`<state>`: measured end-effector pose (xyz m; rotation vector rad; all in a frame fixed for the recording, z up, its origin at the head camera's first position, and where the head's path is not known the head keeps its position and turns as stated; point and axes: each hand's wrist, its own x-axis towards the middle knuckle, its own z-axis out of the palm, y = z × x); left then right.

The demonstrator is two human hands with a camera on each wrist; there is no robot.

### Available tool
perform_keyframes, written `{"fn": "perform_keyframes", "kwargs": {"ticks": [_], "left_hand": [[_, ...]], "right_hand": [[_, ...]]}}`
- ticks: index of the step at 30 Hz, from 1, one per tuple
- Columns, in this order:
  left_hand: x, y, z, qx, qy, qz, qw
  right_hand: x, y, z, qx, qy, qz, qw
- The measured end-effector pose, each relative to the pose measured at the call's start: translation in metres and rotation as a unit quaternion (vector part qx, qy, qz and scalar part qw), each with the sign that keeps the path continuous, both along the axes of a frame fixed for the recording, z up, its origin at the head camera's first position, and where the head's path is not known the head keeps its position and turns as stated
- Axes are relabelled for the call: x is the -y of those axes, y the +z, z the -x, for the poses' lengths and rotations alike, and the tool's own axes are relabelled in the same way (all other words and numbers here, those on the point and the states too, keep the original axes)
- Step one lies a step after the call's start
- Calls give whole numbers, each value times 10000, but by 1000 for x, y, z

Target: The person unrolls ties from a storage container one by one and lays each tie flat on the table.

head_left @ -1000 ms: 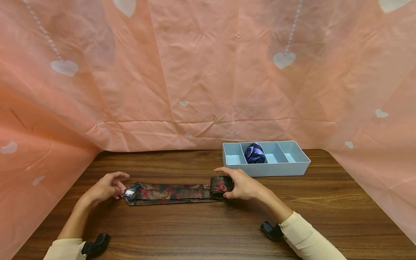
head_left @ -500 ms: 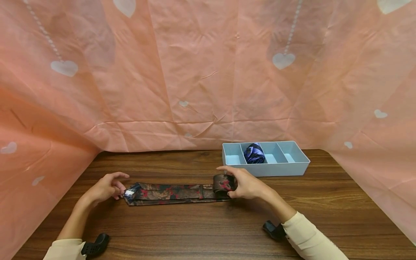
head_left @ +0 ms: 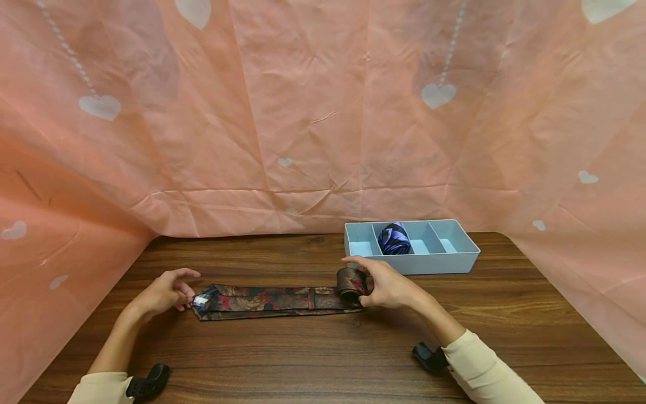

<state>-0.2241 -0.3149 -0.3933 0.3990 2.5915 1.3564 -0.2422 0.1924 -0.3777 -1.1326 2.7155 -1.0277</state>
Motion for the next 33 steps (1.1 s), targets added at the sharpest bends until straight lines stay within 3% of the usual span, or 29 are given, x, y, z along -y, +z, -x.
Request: {"fn": "perform_keyframes", "kwargs": {"ticks": [25, 33], "left_hand": [[-2, 1, -1, -3, 75, 63, 10000], [0, -1, -1, -10, 56, -13, 10000]], "right_hand": [[-14, 1, -5, -124, -197, -45, 9997], [-23, 0, -4, 373, -28, 267, 9989]]}}
